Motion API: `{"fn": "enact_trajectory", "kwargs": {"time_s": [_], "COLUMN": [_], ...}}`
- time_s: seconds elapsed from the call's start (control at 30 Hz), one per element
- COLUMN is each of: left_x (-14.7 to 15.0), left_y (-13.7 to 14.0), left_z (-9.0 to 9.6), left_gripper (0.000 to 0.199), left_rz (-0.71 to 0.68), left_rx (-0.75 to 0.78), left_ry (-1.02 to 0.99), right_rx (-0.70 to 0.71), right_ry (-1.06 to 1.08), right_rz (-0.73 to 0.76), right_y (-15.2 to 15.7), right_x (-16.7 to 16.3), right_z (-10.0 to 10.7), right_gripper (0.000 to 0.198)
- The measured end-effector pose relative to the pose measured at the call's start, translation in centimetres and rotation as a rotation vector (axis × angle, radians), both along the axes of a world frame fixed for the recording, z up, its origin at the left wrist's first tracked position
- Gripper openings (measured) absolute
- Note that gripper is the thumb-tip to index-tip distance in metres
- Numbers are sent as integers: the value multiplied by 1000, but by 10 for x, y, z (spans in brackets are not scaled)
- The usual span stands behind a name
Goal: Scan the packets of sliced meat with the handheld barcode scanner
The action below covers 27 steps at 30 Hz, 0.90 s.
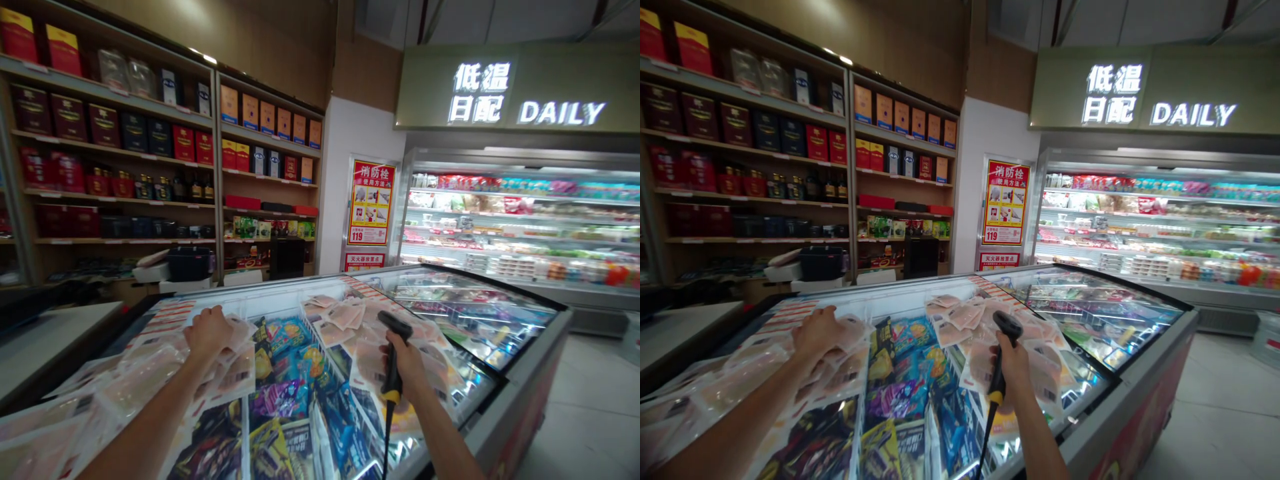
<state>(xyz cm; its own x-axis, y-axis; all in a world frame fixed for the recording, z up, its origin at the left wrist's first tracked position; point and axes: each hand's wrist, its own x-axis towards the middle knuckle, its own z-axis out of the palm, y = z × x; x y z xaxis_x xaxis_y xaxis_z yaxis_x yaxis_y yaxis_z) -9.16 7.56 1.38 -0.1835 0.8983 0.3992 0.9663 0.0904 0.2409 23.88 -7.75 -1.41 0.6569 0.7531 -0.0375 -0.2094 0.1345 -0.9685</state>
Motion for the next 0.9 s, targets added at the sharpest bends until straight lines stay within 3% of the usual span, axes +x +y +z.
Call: {"fn": "enact_trajectory", "kwargs": {"time_s": [0.07, 0.13, 0.43, 0.53, 0.7, 0.9], "left_x": [11, 29, 143, 169, 189, 190], "left_y": [-3, -5, -7, -5, 0, 5], "left_z": [0, -1, -36, -47, -55, -64], "left_gripper": [42, 43, 44, 53, 63, 74], "left_rz": [10, -44, -418, -471, -460, -494], "left_rx": [88, 81, -159, -241, -257, -244], "left_ry": [57, 61, -111, -151, -160, -144], "right_rx": [-7, -9, -31, -25, -20, -26], "right_ry": [-4, -12, -17, -12, 3, -51], "right_rz": [-4, -12, -20, -22, -8, 15], "right_y": [0, 1, 4, 1, -2, 1], "right_x": [5, 8, 14, 15, 13, 4], "right_z": [-2, -4, -11, -9, -6, -7], "right_gripper": [30, 30, 30, 28, 28, 29]}}
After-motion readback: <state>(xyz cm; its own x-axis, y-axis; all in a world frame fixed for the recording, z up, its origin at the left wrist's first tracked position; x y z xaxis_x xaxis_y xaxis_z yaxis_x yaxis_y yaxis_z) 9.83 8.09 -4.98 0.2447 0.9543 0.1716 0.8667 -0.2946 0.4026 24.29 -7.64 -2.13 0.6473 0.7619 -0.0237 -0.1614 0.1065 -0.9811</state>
